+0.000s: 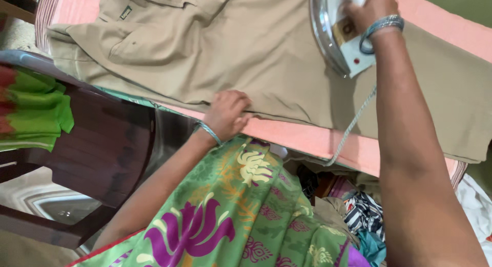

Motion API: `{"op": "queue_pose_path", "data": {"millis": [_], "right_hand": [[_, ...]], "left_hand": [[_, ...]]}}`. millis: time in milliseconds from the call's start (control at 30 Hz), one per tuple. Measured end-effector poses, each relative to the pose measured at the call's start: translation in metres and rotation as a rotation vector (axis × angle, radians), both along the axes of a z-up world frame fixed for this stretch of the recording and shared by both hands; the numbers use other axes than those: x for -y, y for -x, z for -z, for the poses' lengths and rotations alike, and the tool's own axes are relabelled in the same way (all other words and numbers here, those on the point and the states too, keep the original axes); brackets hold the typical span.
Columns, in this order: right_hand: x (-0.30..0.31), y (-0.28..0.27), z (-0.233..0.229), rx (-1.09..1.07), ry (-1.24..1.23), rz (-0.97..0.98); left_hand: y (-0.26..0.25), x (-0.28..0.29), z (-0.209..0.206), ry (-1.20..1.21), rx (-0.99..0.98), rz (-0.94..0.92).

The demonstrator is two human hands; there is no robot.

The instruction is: The person irons a pair of beige trousers on a pink-covered ironing board. They repeatedly smooth the fabric with one hand while moving the iron with the other, then fold the trousers in half and continue ironing the folded garment.

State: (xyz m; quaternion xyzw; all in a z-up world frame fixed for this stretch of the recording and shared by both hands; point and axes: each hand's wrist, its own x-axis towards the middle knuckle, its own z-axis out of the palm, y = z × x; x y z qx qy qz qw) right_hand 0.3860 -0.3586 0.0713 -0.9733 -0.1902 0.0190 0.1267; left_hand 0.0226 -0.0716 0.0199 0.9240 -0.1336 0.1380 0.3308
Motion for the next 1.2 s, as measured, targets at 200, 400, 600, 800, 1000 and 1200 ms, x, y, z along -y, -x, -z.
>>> {"op": "queue_pose_path", "data": {"millis": [200,400,600,800,1000,1200], "right_hand": [[-0.019,0.135,-0.021,-0.137,0.031,-0.228],[0.005,0.234,-0.026,-0.421,0.384,-0.348],[0.057,0.263,-0.031,-0.122,0.136,-0.433],[0.055,0.222,-0.038,-0.120,0.272,-0.040],[0.026,0.134,-0.022,0.011,0.195,0.007],[-0.035,0.038,-0.021,0.049,0.120,0.019]], "left_hand": [[-0.017,0.020,-0.008,0.203,0.039,-0.158],[-0.039,0.010,-0.020,0.388,0.061,-0.345],[-0.052,0.032,-0.006,0.655,-0.048,-0.178],[-0.045,0.052,0.026,0.337,-0.381,-0.017],[-0.041,0.054,0.034,0.208,-0.246,0.117],[-0.049,0.046,0.020,0.291,-0.370,0.146]]}}
